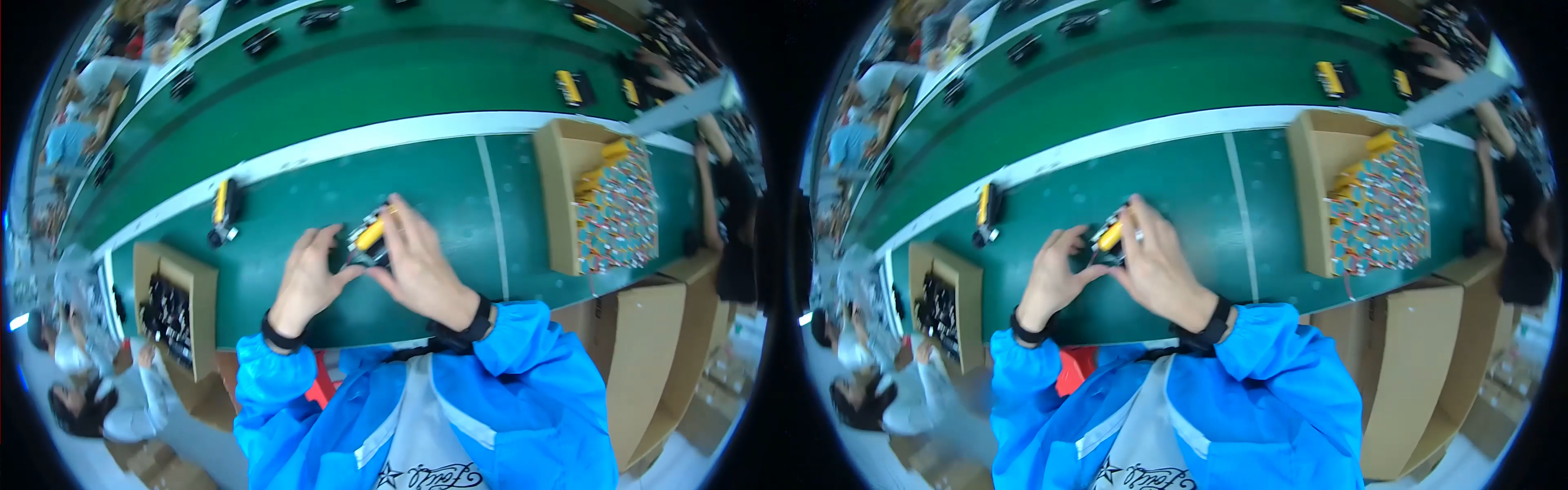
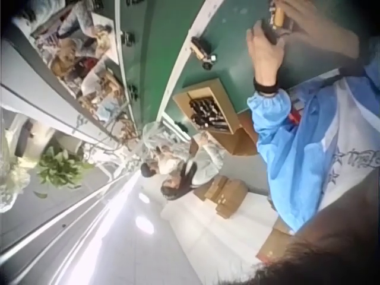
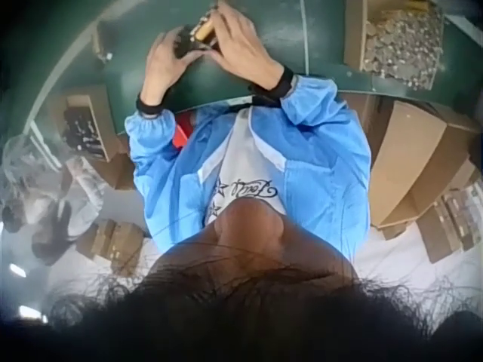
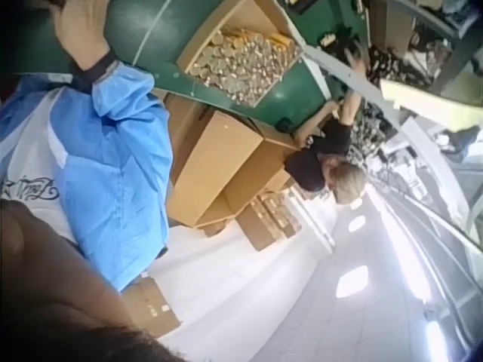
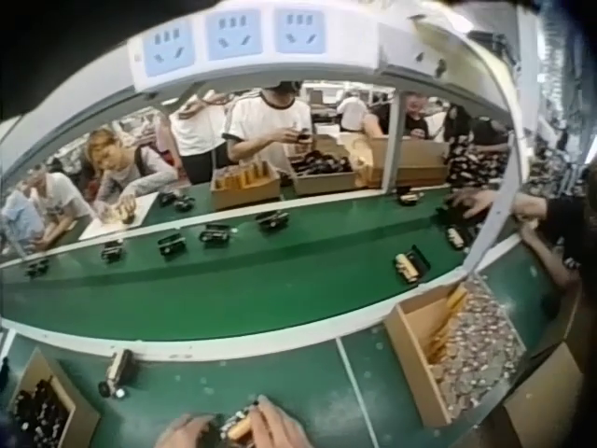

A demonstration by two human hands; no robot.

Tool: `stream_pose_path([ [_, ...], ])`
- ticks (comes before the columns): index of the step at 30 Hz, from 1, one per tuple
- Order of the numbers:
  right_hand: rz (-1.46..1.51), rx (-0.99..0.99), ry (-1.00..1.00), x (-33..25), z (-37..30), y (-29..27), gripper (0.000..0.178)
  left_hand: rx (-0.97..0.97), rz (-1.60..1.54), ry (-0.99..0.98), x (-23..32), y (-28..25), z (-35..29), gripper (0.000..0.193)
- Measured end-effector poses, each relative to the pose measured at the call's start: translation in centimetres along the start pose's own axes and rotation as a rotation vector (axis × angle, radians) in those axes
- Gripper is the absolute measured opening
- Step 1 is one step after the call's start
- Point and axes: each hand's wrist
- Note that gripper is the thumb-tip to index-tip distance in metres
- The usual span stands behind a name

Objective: The person assembles battery packs by hand by picking up a battery and a plastic housing, inserting the battery, and connecting the wires. They then place the assembled unit onto a conveyor belt and repeat the process.

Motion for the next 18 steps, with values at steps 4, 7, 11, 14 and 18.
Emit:
stream_pose_path([
  [4,-0.034,0.032,-0.022,-1.3,-0.1,-3.5,0.076,-0.024,0.156,0.183,0.8,0.5,2.1,0.054],
  [7,-0.068,-0.054,0.027,0.7,-1.2,-11.1,0.051,-0.118,0.139,0.181,0.9,1.2,4.0,0.052],
  [11,-0.400,0.188,0.255,5.8,-1.8,-21.1,0.029,-0.261,0.005,0.010,0.8,-0.3,7.2,0.043],
  [14,-0.605,0.215,0.271,12.3,-2.1,-25.6,0.031,-0.330,-0.016,-0.072,1.3,-1.3,13.2,0.034],
  [18,-0.524,0.103,0.225,14.2,0.2,-28.0,0.026,-0.106,0.053,0.037,-0.4,0.5,22.0,0.038],
])
Point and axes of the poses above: each hand's wrist, its own z-axis towards the middle knuckle, its own y-axis out of the palm, x = y × z, and after that the axes turned 5 degrees about x, right-handed
